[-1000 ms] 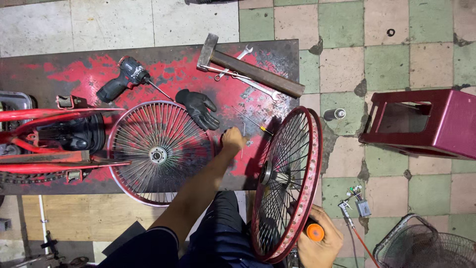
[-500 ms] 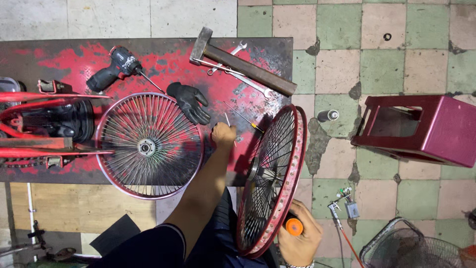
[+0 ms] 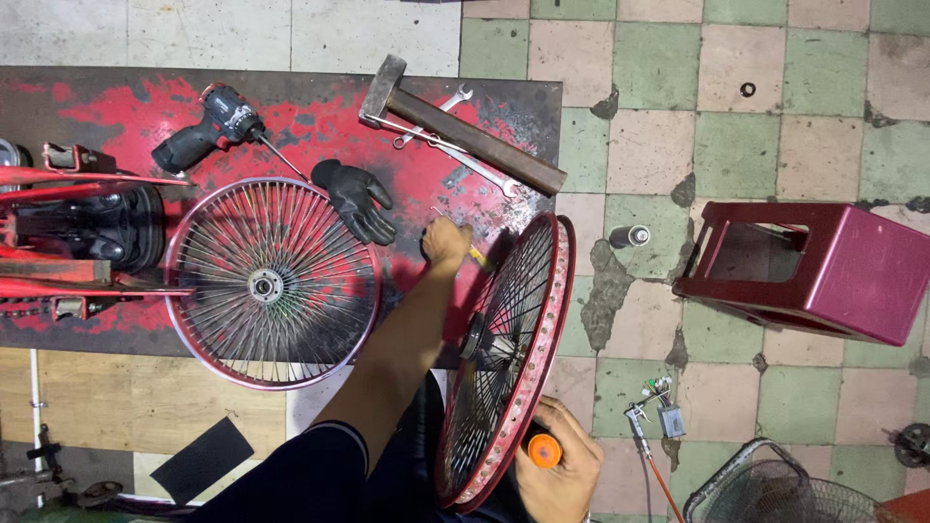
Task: The person uses a screwdriver to tighten or adjust the spokes on a bicycle rim held in their lap, rotating the rim to work on different sections.
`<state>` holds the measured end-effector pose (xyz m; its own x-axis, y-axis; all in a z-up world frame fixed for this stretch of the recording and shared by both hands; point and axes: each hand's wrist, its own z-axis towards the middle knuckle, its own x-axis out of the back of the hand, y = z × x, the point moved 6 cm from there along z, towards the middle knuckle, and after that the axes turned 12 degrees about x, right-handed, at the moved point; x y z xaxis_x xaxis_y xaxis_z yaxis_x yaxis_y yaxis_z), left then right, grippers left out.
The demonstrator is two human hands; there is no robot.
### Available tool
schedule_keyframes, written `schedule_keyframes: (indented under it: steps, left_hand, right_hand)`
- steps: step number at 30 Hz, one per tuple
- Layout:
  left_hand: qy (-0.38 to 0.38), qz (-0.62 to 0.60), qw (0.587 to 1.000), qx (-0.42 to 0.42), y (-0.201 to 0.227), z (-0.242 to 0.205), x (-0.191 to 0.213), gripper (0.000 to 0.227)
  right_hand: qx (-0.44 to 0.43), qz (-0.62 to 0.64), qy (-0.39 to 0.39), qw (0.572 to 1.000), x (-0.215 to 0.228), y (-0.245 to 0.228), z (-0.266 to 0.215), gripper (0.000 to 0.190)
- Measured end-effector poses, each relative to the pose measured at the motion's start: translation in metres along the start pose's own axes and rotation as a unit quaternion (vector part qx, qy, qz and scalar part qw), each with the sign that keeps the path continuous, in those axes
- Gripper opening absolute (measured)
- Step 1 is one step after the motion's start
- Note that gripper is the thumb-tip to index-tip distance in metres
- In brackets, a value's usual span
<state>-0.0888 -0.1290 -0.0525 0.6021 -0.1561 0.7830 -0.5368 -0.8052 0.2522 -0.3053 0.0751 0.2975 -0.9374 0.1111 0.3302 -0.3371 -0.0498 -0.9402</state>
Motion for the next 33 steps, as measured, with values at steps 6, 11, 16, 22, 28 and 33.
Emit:
schedule_keyframes:
  steps: [6, 11, 16, 22, 28, 33]
  left_hand:
    - [0.096, 0.051, 0.993, -0.039, -0.008, 0.06, 0.038, 0.035]
    - [0.173, 0.045, 0.982, -0.056, -0.027, 0.109, 0.075, 0.022]
    - [0.104, -0.015, 0.932, -0.347, -0.006, 0.066, 0.044, 0.014]
    - [-0.033, 0.001, 0.926, -0.376, -0.024, 0.017, 0.019, 0.032]
    - [-0.041, -0.039, 0.916, -0.398, -0.014, -0.013, 0.066, 0.047]
    - [-0.107, -0.166, 0.933, -0.3, -0.019, -0.09, 0.12, 0.034]
  right_hand:
    - [-0.012, -0.01, -0.006, 1.0, 0.0, 0.003, 0.001, 0.033]
    - [-0.02, -0.01, -0.001, 1.0, 0.002, 0.011, 0.0, 0.031]
    - [-0.03, -0.017, 0.003, 0.999, 0.001, 0.01, -0.002, 0.031]
    - [-0.025, -0.016, 0.002, 1.0, 0.003, 0.01, -0.002, 0.03]
    - [-0.005, -0.046, -0.009, 0.999, 0.003, 0.004, 0.003, 0.03]
    - [0.03, -0.076, -0.019, 0.996, 0.003, -0.003, 0.011, 0.03]
